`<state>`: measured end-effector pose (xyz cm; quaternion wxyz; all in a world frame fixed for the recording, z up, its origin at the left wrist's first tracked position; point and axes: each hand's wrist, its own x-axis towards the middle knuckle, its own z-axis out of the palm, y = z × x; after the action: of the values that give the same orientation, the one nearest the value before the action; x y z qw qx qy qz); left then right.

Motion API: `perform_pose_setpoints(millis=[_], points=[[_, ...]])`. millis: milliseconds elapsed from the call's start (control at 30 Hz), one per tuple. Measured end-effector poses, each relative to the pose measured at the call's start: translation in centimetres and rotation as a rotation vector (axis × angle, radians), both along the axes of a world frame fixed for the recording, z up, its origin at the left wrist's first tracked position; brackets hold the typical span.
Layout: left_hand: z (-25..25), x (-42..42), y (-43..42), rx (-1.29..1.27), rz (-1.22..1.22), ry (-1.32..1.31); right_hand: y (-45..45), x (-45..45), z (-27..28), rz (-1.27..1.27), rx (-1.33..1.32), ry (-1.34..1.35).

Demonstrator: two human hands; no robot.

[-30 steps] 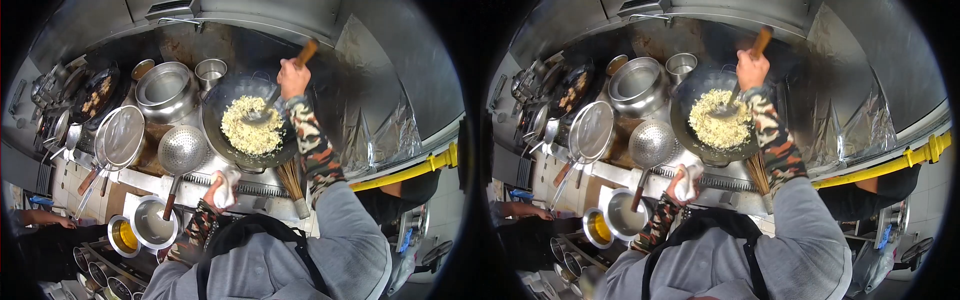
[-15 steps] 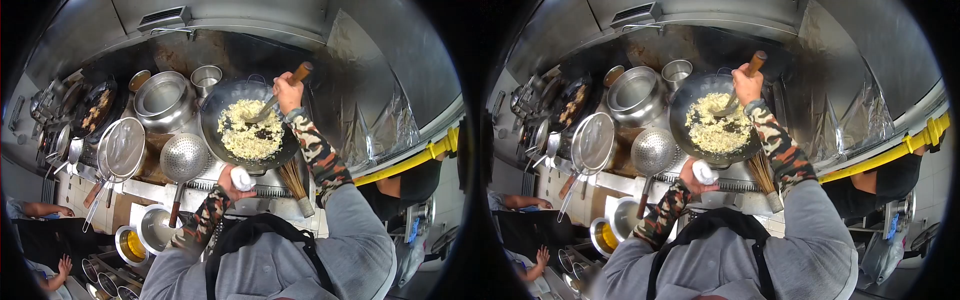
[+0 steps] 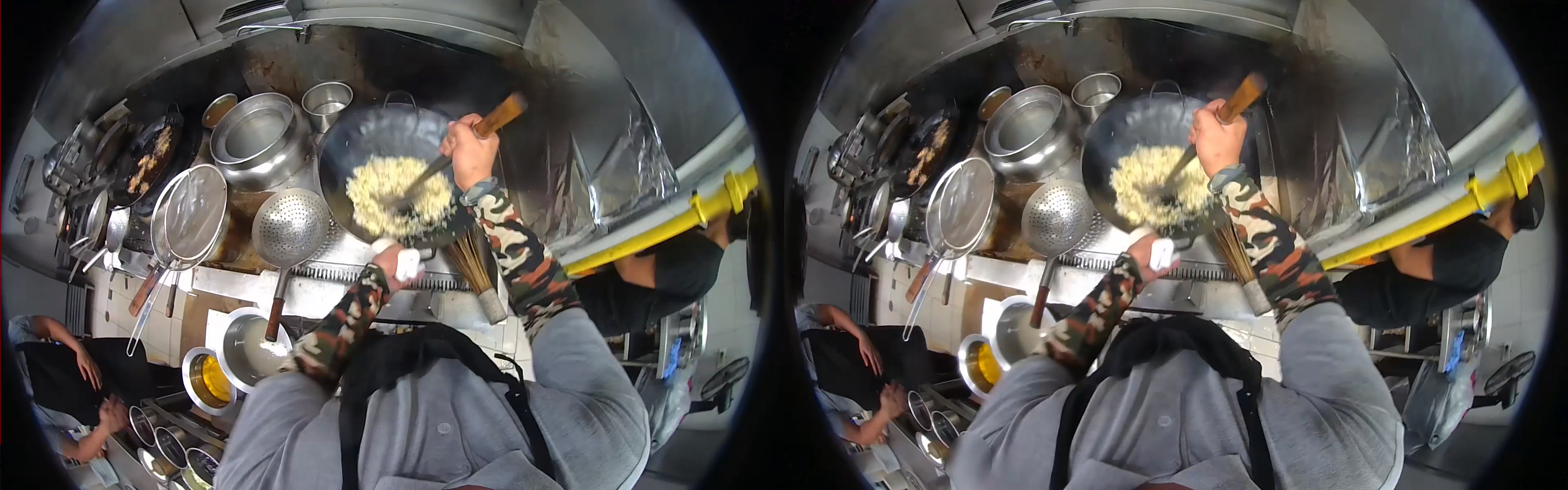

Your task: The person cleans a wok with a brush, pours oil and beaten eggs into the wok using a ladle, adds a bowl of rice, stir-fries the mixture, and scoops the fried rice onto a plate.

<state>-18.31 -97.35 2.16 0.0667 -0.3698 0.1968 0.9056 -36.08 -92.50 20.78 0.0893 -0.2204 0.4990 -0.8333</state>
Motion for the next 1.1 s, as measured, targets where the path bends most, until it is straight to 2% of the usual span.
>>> perform_pose_setpoints(millis=[33,67,100,133,167,233,300,333,400,433,500,533,567,633,700,733,767,800,833,900,933,967,1000,1033,1067,1100], points=[[-3.3,1.4,-0.3,-0.016,-0.019,0.000,1.0,-0.3,-1.9,0.019,0.092,0.149],[-7.6,2.8,-0.7,-0.767,-0.362,0.301,2.5,-1.8,-2.2,0.037,0.188,0.325],[-10.2,4.2,-0.1,-1.514,-0.675,0.588,5.8,-0.9,0.8,0.235,0.395,0.286],[-7.7,5.6,1.2,-1.533,-0.660,0.596,9.6,0.8,4.6,0.436,0.595,0.245],[-2.6,8.0,3.2,-0.997,-0.276,0.376,13.3,1.3,6.3,0.762,0.387,-0.134],[-1.5,8.9,2.0,-0.699,-0.329,0.419,15.9,4.1,6.1,0.923,0.199,-0.656],[-0.9,5.7,-1.0,-1.297,-0.729,0.694,15.7,5.0,-0.6,0.845,0.315,-0.862],[0.7,4.4,-1.3,-1.652,-0.693,0.680,15.1,4.0,-6.5,0.922,0.390,-0.952],[-1.1,1.6,-0.3,-0.125,-0.007,0.133,13.5,5.9,-7.0,0.920,0.570,-1.115],[0.4,2.4,-0.3,-0.185,-0.155,0.103,14.2,6.0,-4.9,0.907,0.940,-0.628],[3.4,3.8,-0.4,-0.304,-0.465,0.073,17.5,6.9,0.5,0.833,1.376,0.066],[6.9,5.3,1.2,-0.061,-0.190,-0.039,18.9,7.7,1.9,0.729,1.452,0.130],[6.5,4.9,0.7,-0.039,-0.283,-0.062,20.2,7.8,0.6,0.663,1.429,0.295],[-1.2,1.4,-2.2,-0.593,-0.450,0.343,19.5,7.5,-2.9,0.618,1.383,0.454],[-3.7,2.3,-1.2,-1.131,-0.154,0.766,16.7,7.3,-5.7,0.279,1.773,0.857],[-4.7,2.7,-0.7,-1.401,0.057,0.896,15.9,6.9,-6.0,0.272,1.771,0.862],[-8.4,3.9,0.6,-0.919,-0.139,0.660,15.4,6.6,-6.0,0.241,1.677,0.822],[-7.9,5.4,1.5,-0.854,-0.259,0.497,15.0,6.2,-6.1,0.214,1.577,0.783],[-5.3,6.5,2.3,-0.757,-0.298,0.359,15.4,6.1,-5.8,0.209,1.460,0.777],[-0.3,6.4,1.7,-0.230,-0.288,0.119,17.0,5.9,-4.4,0.310,1.408,0.698],[-0.3,4.9,0.2,-0.067,-0.262,0.015,17.9,6.3,-3.8,0.338,1.399,0.692],[-1.1,3.5,-0.9,-0.010,-0.186,-0.018,19.1,7.0,-3.0,0.343,1.404,0.683],[-3.3,2.2,-1.4,-0.052,0.075,0.145,20.1,7.8,-1.8,0.385,1.443,0.699],[-2.7,2.7,-1.0,-0.051,0.080,0.149,20.7,8.5,-0.1,0.424,1.484,0.723],[-0.2,2.7,-0.8,-0.085,-0.100,0.036,21.5,9.8,2.5,0.474,1.554,0.653],[2.9,3.3,-0.4,-0.122,-0.280,-0.084,22.3,9.6,2.7,0.526,1.532,0.674]])
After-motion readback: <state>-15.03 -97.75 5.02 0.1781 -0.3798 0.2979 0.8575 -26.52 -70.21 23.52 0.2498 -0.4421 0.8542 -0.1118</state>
